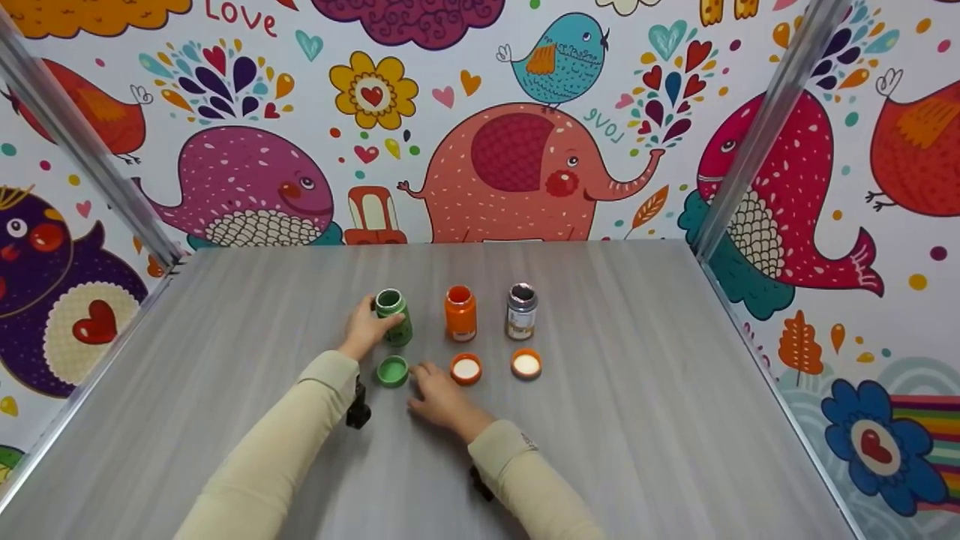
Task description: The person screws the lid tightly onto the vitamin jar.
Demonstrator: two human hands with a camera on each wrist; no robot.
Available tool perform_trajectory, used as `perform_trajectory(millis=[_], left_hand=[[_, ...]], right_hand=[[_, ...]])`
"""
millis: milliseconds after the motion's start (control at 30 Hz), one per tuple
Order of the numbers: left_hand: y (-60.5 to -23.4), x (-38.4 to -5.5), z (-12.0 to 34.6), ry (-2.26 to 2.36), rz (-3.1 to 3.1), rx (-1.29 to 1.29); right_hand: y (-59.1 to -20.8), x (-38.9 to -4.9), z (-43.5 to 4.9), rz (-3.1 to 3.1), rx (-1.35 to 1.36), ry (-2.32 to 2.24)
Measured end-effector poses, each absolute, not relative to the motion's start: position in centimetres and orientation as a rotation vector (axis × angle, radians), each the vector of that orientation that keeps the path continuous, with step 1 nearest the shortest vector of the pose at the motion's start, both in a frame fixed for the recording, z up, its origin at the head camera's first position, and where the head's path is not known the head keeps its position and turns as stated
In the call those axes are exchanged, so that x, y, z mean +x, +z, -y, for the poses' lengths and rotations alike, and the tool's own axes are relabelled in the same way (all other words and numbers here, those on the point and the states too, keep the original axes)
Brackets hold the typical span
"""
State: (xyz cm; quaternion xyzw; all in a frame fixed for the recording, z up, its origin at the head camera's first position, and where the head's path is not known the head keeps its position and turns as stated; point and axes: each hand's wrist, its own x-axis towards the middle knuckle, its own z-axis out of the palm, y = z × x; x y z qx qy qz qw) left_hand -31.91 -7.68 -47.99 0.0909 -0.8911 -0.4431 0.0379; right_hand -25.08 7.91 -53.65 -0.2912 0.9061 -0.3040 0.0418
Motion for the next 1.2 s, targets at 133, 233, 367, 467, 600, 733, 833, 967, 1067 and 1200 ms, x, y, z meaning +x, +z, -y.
perform_trajectory(millis=[133, 233, 367, 467, 600, 733, 833, 967, 1067, 1200], left_hand=[[-48.1, -31.8, 8.0, -1.369, 2.728, 0.299], [-48.1, -31.7, 8.6, -1.361, 2.743, 0.289], [-48.1, -31.6, 9.9, -1.314, 2.762, 0.250], [-48.0, -31.4, 11.2, -1.311, 2.759, 0.236], [-48.1, -30.8, 13.0, -1.338, 2.755, 0.217], [-48.3, -30.2, 14.8, -1.348, 2.751, 0.198], [-48.5, -29.5, 15.8, -1.376, 2.743, 0.186], [-48.8, -28.4, 16.6, -1.393, 2.727, 0.130], [-49.0, -27.5, 16.8, -1.410, 2.714, 0.099], [-49.0, -26.7, 16.9, -1.453, 2.705, 0.089]], right_hand=[[-53.7, -25.1, -7.9, -2.786, -0.907, -0.897], [-53.7, -25.1, -7.9, -2.791, -0.915, -0.879], [-53.6, -25.1, -8.0, -2.778, -0.873, -0.878], [-53.5, -25.2, -8.0, -2.764, -0.837, -0.880], [-53.3, -25.2, -8.1, -2.739, -0.806, -0.887], [-53.1, -25.2, -8.2, -2.726, -0.800, -0.887], [-53.0, -25.2, -8.2, -2.723, -0.808, -0.884], [-53.1, -25.2, -8.1, -2.721, -0.813, -0.896], [-53.2, -25.1, -8.1, -2.737, -0.828, -0.896], [-53.3, -25.1, -8.2, -2.761, -0.840, -0.901]])
